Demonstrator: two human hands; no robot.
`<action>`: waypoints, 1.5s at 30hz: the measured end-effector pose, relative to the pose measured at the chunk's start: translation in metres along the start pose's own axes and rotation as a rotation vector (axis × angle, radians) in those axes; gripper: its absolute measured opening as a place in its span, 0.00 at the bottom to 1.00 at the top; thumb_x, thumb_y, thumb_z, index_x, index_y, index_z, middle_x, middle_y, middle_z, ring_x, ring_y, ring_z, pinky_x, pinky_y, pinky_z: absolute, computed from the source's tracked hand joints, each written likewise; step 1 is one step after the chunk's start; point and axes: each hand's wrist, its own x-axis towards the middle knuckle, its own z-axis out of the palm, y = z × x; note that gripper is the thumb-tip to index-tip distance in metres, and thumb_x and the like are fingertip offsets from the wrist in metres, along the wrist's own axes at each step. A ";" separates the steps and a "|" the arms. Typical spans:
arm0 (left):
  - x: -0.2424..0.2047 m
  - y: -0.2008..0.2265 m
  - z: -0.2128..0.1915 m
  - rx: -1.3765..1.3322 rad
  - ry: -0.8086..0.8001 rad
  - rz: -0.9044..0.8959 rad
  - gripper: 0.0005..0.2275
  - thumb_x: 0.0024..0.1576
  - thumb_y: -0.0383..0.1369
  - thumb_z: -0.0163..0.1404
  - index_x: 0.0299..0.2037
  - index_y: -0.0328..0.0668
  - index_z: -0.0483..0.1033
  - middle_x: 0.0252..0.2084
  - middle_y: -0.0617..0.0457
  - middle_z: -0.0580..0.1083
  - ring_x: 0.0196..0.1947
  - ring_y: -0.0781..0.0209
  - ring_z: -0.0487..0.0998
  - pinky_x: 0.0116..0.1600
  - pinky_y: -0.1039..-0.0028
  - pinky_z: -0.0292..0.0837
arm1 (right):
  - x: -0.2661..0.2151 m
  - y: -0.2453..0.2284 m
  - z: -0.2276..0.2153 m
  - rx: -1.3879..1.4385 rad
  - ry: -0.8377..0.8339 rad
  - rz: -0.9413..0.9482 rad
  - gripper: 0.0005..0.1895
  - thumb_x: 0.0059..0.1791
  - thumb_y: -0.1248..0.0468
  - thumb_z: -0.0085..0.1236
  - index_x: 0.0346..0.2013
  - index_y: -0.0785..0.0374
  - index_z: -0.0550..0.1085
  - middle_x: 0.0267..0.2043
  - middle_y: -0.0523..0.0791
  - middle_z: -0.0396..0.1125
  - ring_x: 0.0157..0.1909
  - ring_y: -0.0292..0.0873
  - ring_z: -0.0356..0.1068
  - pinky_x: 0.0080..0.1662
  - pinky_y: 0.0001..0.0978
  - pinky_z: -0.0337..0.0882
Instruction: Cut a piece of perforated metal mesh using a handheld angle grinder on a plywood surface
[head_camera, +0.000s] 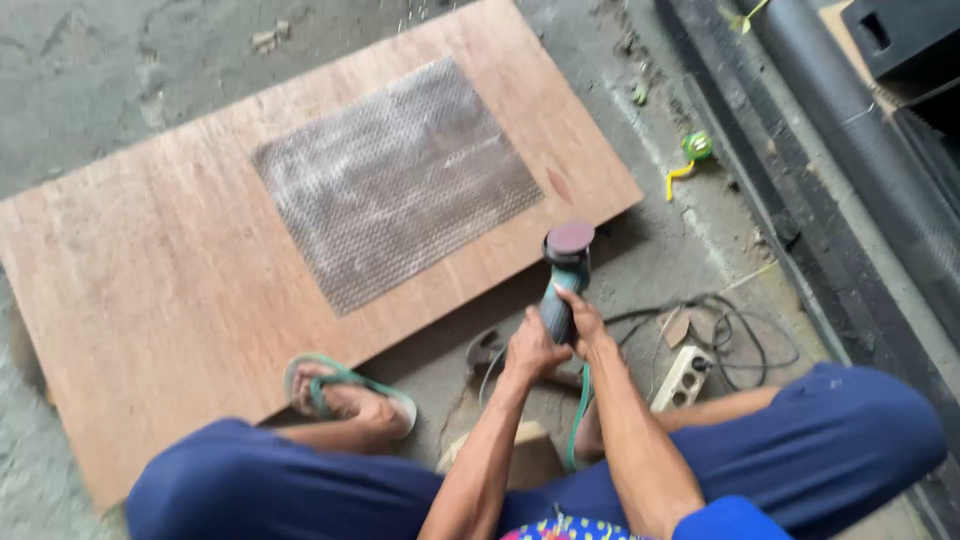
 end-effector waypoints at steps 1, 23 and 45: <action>-0.012 0.008 -0.002 0.008 0.009 0.015 0.45 0.47 0.44 0.61 0.68 0.23 0.49 0.58 0.25 0.69 0.59 0.26 0.73 0.62 0.43 0.71 | -0.008 0.001 -0.002 0.008 -0.006 -0.017 0.26 0.41 0.51 0.76 0.38 0.68 0.75 0.34 0.54 0.75 0.34 0.52 0.78 0.39 0.48 0.77; 0.033 -0.031 0.049 0.283 0.281 0.202 0.30 0.52 0.46 0.55 0.56 0.32 0.59 0.39 0.38 0.74 0.35 0.38 0.79 0.40 0.54 0.76 | -0.025 -0.016 0.021 -0.182 0.274 0.002 0.21 0.35 0.62 0.75 0.31 0.78 0.79 0.28 0.54 0.74 0.25 0.49 0.70 0.29 0.37 0.71; 0.041 -0.149 -0.090 -0.916 0.802 -0.438 0.22 0.58 0.38 0.57 0.57 0.31 0.68 0.42 0.43 0.67 0.39 0.49 0.76 0.49 0.59 0.80 | 0.224 -0.031 -0.201 -0.325 0.871 -0.142 0.54 0.32 0.41 0.71 0.64 0.62 0.58 0.64 0.53 0.59 0.70 0.54 0.58 0.68 0.53 0.51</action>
